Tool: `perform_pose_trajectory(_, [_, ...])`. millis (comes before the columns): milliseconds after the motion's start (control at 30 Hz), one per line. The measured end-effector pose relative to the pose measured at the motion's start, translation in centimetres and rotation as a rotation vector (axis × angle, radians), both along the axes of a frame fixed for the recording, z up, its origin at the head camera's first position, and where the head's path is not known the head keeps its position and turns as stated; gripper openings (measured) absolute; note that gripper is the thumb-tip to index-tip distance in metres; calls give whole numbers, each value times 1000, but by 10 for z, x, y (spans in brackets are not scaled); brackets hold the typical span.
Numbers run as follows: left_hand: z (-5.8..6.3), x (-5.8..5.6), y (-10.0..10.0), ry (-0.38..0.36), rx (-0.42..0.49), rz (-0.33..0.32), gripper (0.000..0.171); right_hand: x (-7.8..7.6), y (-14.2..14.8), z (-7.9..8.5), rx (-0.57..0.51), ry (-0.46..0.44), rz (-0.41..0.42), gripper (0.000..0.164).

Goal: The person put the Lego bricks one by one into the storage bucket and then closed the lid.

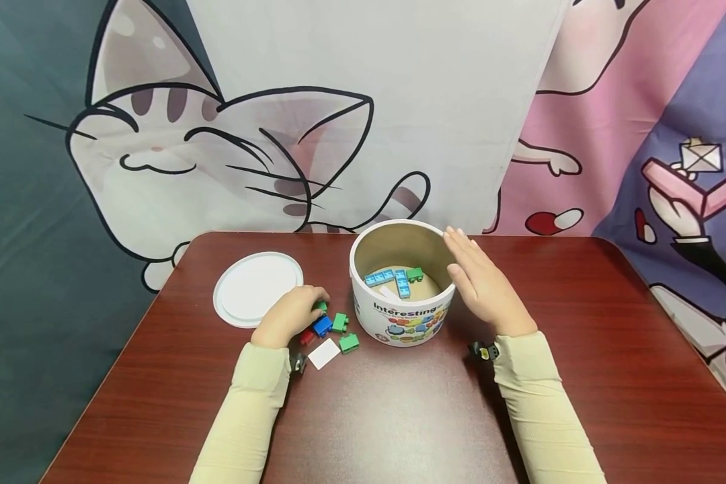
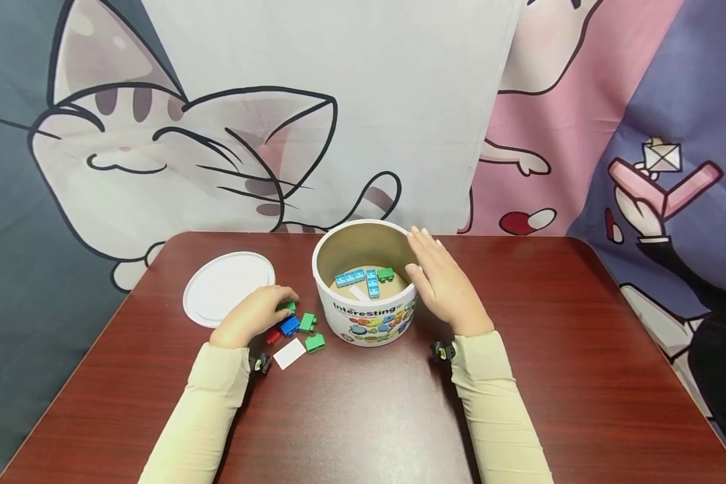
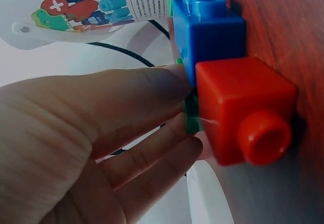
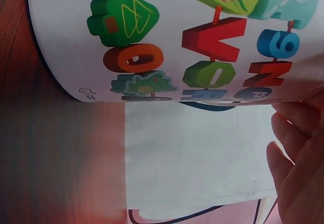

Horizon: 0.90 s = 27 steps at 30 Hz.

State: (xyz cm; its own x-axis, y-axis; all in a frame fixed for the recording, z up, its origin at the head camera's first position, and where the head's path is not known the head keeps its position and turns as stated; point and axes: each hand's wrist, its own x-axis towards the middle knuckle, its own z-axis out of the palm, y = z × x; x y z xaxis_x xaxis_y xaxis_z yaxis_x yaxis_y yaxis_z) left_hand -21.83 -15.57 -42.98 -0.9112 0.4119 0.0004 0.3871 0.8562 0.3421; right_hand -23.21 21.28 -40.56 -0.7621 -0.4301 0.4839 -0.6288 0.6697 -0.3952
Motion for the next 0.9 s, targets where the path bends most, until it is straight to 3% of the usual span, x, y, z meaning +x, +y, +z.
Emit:
perform_pose_trajectory(633, [-1,-2,2,10,-25,-10,19,0,0,-4,-26,12,-2,60])
perform_pose_trajectory(900, [14,5,7,124,64,13,23,-1,-1,-5,-37,1,-10,60])
